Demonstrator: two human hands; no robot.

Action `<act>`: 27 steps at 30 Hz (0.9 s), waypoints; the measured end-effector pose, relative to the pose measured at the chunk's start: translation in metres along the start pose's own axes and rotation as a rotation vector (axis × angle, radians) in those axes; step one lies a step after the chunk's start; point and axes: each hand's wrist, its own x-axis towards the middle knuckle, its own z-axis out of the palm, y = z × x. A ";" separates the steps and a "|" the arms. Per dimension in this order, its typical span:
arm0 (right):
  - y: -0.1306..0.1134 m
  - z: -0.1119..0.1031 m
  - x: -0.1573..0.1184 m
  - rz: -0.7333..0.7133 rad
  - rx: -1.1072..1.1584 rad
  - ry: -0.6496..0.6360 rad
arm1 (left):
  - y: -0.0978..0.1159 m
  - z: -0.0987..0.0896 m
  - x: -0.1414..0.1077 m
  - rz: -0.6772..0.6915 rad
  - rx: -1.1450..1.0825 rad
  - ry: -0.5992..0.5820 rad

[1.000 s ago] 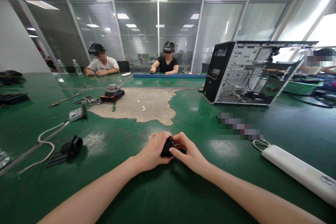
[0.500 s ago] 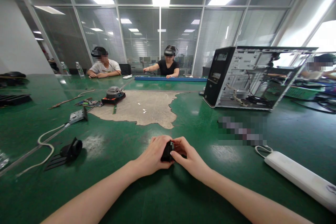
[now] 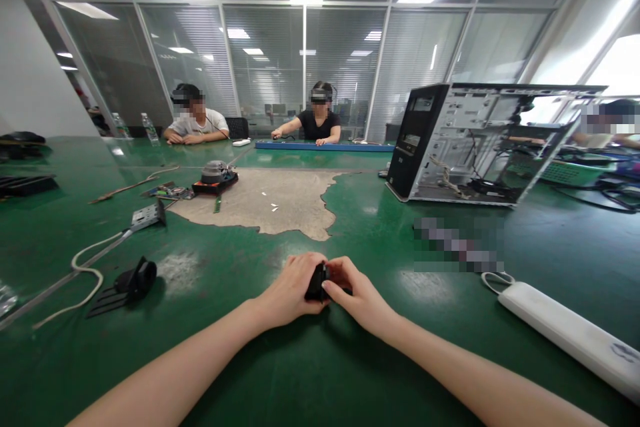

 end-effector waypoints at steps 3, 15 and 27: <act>-0.001 -0.001 -0.001 -0.070 -0.040 0.004 | 0.000 -0.001 0.000 -0.006 -0.018 -0.020; 0.000 0.000 -0.001 -0.010 0.013 -0.018 | 0.000 0.000 0.000 -0.004 0.012 -0.017; 0.001 -0.003 0.001 -0.031 -0.015 0.035 | -0.001 0.003 0.000 0.004 0.012 -0.002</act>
